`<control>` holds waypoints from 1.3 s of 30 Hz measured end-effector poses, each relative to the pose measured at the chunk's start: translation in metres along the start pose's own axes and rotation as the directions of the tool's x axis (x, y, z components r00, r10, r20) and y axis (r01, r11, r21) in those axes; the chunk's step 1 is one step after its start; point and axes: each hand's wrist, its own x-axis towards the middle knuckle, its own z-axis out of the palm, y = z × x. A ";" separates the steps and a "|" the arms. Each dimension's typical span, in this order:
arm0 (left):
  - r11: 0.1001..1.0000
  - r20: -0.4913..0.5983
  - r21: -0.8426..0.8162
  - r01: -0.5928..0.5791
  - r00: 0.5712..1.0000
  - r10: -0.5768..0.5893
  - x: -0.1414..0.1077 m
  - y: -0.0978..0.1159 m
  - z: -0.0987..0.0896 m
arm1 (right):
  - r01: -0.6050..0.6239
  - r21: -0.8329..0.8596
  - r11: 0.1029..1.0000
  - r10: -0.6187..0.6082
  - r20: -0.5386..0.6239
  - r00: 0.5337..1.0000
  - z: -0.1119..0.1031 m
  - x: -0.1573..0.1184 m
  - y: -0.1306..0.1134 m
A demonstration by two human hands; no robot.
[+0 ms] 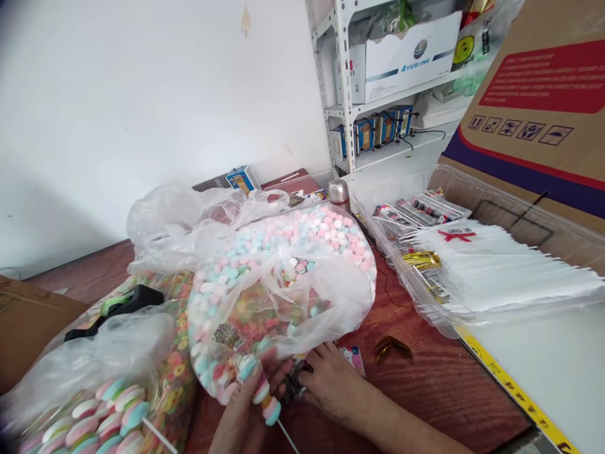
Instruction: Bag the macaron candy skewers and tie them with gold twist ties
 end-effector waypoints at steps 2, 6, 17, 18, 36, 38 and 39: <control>0.999 0.026 0.021 0.026 0.999 -0.027 -0.008 -0.008 -0.010 | 0.009 -0.007 1.000 -0.009 -0.010 1.000 -0.001 -0.012 -0.005; 0.997 0.106 0.068 0.029 0.994 -0.036 -0.028 -0.012 -0.026 | 0.086 -0.021 0.996 -0.089 -0.135 0.987 -0.003 -0.043 -0.013; 0.999 0.260 -0.029 0.038 0.965 -0.029 -0.037 -0.016 -0.034 | -0.082 0.054 0.995 0.093 -0.250 0.964 -0.021 -0.088 -0.022; 0.997 0.262 -0.015 0.074 0.963 -0.067 -0.036 -0.021 -0.033 | -0.099 0.014 0.995 0.099 -0.248 0.964 -0.016 -0.086 -0.021; 0.952 0.208 -0.306 -0.024 0.974 0.091 -0.036 -0.012 -0.013 | -0.189 -0.056 0.980 0.169 -0.255 0.952 -0.019 -0.066 -0.025; 0.886 0.153 -0.462 -0.045 0.980 0.129 -0.033 -0.010 -0.001 | -0.220 0.225 0.949 0.257 -0.154 0.954 -0.036 -0.072 -0.041; 0.854 0.139 -0.519 -0.047 0.981 0.138 -0.032 -0.011 0.007 | -0.245 0.379 0.892 0.292 -0.071 0.954 -0.042 -0.074 -0.049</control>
